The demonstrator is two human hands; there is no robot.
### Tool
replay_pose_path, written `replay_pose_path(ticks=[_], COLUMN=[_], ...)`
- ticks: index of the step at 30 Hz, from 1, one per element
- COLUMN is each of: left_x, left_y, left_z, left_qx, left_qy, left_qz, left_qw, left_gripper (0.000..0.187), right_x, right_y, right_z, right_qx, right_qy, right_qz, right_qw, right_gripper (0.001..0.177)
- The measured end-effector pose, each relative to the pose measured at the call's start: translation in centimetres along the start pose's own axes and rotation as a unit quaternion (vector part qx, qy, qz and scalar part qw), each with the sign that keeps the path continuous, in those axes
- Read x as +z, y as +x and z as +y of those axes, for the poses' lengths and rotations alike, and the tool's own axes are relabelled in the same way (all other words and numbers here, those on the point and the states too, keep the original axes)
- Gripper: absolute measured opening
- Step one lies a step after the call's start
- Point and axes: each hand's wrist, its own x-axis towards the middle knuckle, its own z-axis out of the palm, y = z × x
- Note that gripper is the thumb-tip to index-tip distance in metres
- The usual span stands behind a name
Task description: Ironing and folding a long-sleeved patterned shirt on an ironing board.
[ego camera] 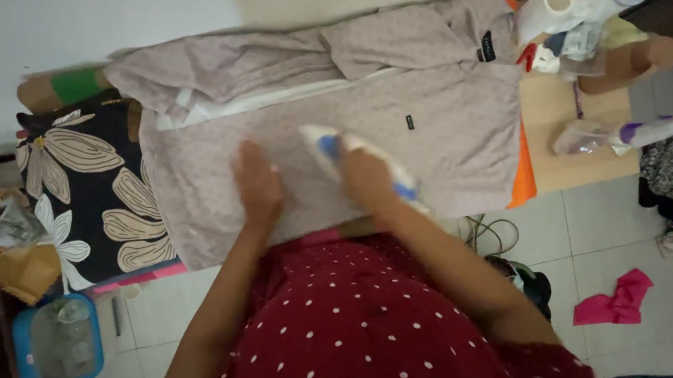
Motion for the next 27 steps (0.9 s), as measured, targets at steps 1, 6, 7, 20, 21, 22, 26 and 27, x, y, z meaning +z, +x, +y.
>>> replay_pose_path(ticks=[1, 6, 7, 20, 21, 22, 26, 27], left_x=[-0.2, -2.5, -2.6, -2.7, -2.9, -3.2, -6.0, -6.3], left_y=[-0.7, -2.2, -2.3, -2.6, -2.5, -2.3, -1.2, -0.8], left_z=[-1.2, -4.2, -4.6, -4.6, -4.9, -5.2, -6.8, -8.0], left_qx=[-0.04, -0.12, -0.127, -0.116, -0.12, -0.119, -0.117, -0.117], left_qy=[-0.027, 0.07, 0.076, 0.031, 0.03, 0.01, 0.002, -0.001], left_qz=[0.035, 0.008, -0.008, 0.03, 0.036, 0.035, 0.014, 0.01], left_qw=[0.998, 0.99, 0.989, 0.992, 0.992, 0.992, 0.993, 0.993], left_gripper=[0.067, 0.064, 0.071, 0.073, 0.073, 0.073, 0.069, 0.069], right_x=[-1.3, -1.0, -1.0, -7.0, -6.4, -5.7, 2.0, 3.6], right_y=[-0.9, -1.0, -0.1, 8.1, 7.6, 7.1, 2.2, 1.2], right_z=[-3.8, -8.6, -7.5, 4.9, 3.7, 2.5, -7.3, -9.5], right_qx=[-0.061, -0.198, -0.174, 0.101, 0.095, 0.071, -0.059, -0.055], right_qy=[-0.002, -0.082, -0.079, 0.04, 0.037, 0.064, 0.001, -0.001], right_qz=[-0.022, -0.01, 0.012, 0.142, 0.143, 0.129, 0.074, 0.071], right_qw=[0.998, 0.977, 0.982, 0.984, 0.984, 0.987, 0.996, 0.996], right_gripper=[0.045, 0.047, 0.049, 0.055, 0.055, 0.057, 0.053, 0.053])
